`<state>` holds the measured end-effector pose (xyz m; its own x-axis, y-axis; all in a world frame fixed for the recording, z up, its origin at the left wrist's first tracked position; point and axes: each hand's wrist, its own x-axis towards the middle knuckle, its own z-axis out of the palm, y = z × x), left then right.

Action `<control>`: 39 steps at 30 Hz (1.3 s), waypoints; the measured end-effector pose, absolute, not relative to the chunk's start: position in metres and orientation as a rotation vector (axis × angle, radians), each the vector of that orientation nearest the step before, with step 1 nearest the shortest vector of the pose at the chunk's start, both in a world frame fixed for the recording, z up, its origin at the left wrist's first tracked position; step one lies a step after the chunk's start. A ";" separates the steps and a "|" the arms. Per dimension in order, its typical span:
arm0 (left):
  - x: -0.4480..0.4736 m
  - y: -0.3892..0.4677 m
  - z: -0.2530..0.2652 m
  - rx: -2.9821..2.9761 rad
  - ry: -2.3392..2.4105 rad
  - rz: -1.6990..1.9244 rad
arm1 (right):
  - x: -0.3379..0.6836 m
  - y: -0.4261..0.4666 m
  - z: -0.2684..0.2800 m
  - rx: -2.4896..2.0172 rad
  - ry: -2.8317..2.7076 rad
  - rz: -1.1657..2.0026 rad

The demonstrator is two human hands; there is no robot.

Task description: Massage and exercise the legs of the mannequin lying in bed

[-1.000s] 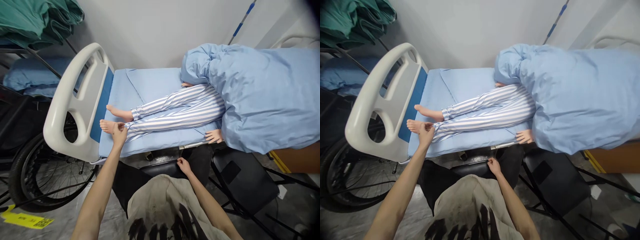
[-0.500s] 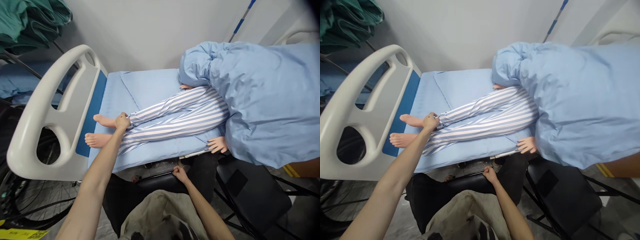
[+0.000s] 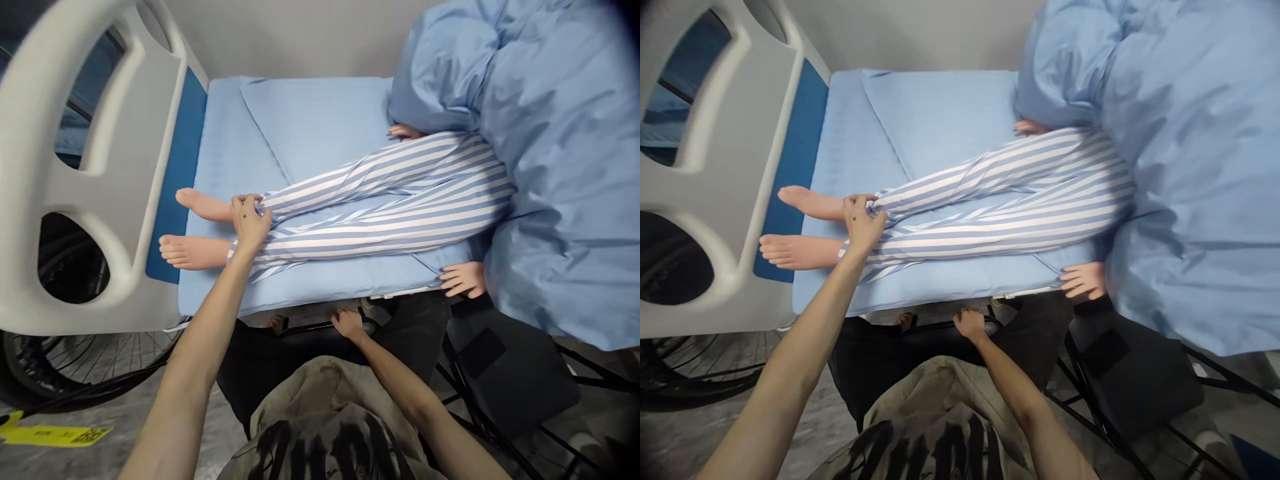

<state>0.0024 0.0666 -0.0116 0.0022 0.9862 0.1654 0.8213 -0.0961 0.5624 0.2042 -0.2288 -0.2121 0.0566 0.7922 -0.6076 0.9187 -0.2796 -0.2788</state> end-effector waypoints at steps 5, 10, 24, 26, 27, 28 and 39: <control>0.015 0.024 -0.009 1.997 1.872 0.949 | 0.203 -0.239 -0.223 2.212 1.740 -1.049; 0.031 -0.079 0.003 1.862 1.465 0.908 | 0.202 -0.241 -0.221 2.202 1.695 -1.051; -0.005 -0.254 -0.034 1.344 1.377 0.274 | 0.197 -0.241 -0.218 2.198 1.748 -0.909; -0.005 -0.267 -0.041 1.376 1.346 0.245 | 0.198 -0.242 -0.214 2.232 1.757 -0.924; -0.004 -0.273 -0.044 1.402 1.313 0.237 | 0.199 -0.242 -0.212 2.248 1.749 -0.946; -0.003 -0.279 -0.046 1.428 1.281 0.232 | 0.200 -0.242 -0.210 2.262 1.731 -0.974; -0.013 -0.295 -0.059 1.393 1.284 0.290 | 0.210 -0.246 -0.207 2.337 1.694 -1.215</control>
